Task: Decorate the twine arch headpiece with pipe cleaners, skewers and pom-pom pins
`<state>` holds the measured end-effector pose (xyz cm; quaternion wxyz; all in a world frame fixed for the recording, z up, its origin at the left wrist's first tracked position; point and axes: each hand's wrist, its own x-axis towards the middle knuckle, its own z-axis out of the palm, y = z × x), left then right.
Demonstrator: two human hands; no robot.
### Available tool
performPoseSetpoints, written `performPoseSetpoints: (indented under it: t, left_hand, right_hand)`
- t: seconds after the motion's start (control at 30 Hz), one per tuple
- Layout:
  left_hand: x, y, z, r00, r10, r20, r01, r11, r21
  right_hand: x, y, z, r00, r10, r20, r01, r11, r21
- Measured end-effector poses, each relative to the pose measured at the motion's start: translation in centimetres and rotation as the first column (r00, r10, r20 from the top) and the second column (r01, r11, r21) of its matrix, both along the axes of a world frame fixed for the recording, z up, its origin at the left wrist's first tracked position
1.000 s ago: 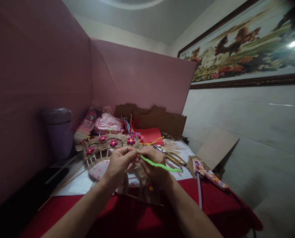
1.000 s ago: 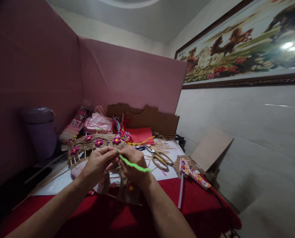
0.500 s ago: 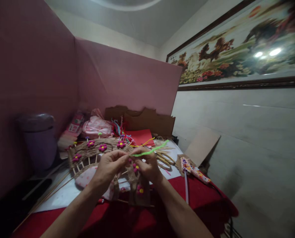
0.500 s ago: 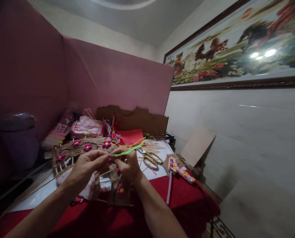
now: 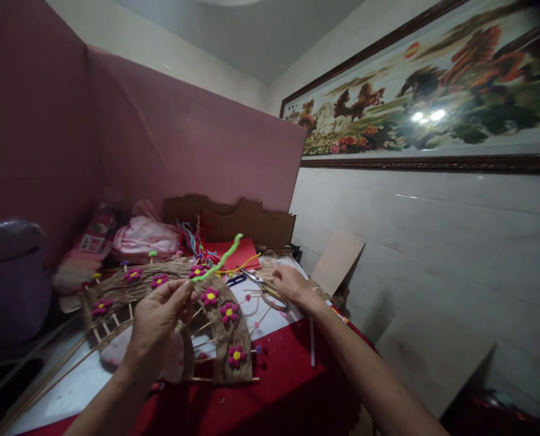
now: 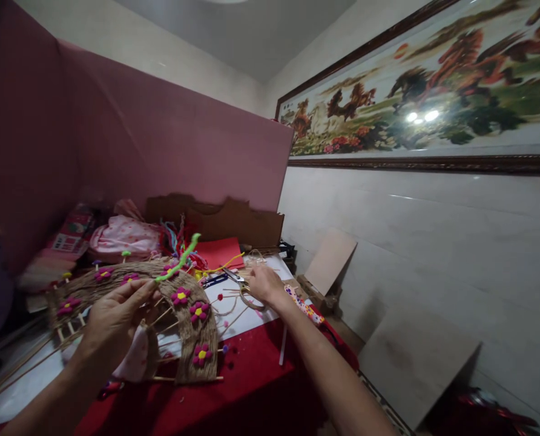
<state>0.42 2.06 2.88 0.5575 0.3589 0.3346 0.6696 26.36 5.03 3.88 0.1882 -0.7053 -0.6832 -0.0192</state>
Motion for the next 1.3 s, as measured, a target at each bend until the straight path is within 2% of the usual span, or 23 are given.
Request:
performPoseSetpoints:
  t: [0.13,0.3,0.43,0.57,0.67,0.77,0.8,0.87,0.93,1.0,1.17,1.3]
  left_hand:
    - [0.2,-0.4,0.3,1.0,0.01,0.025,-0.009,0.999,-0.052]
    - [0.4,-0.5,0.5,0.996,0.009,0.085,-0.003,0.997,-0.077]
    - [0.4,-0.3,0.3,0.995,0.003,0.099,0.008,0.994,-0.11]
    - [0.2,-0.2,0.1,0.995,0.019,0.095,-0.009,0.994,-0.11]
    - [0.0,0.0,0.0,0.994,0.043,0.099,-0.032,0.994,-0.108]
    - [-0.3,0.3,-0.1,0.994,0.054,0.094,-0.042,0.991,-0.126]
    - [-0.4,0.4,0.0,0.995,0.045,0.091,-0.034,0.991,-0.126]
    - [-0.5,0.5,0.5,0.995,0.014,0.094,-0.004,0.994,-0.112]
    - [-0.3,0.4,1.2,0.994,-0.018,0.106,0.029,0.995,-0.098]
    - [0.1,0.1,2.1,0.993,-0.053,0.109,0.064,0.993,-0.103]
    - [1.8,-0.4,3.9,0.988,-0.125,0.092,0.134,0.986,-0.098]
    - [2.9,-0.3,4.4,0.988,-0.144,0.053,0.147,0.987,-0.064]
  right_hand:
    - [0.1,1.8,-2.1,0.993,-0.022,0.112,0.047,0.974,-0.222]
    - [-0.2,2.7,-2.7,0.982,0.0,0.188,0.058,0.951,-0.303]
    - [0.2,3.0,-1.3,0.981,0.039,0.188,0.015,0.961,-0.277]
    - [1.4,2.6,1.3,0.979,0.104,0.175,-0.06,0.968,-0.245]
    - [3.1,1.2,3.3,0.98,0.122,0.159,-0.081,0.967,-0.241]
    - [4.8,-1.0,4.4,0.98,0.155,0.122,-0.123,0.965,-0.234]
    - [5.2,-1.9,4.5,0.977,0.193,0.089,-0.168,0.958,-0.233]
    - [5.6,-3.6,4.3,0.962,0.256,-0.092,-0.27,0.944,-0.188]
    - [5.2,-5.1,3.8,0.929,0.271,-0.252,-0.318,0.933,-0.171]
    - [4.1,-6.2,3.3,0.888,0.303,-0.345,-0.374,0.913,-0.16]
    - [0.3,-7.4,2.7,0.866,0.382,-0.322,-0.407,0.913,-0.013]
    - [-1.5,-7.3,3.1,0.851,0.417,-0.32,-0.421,0.905,0.059]
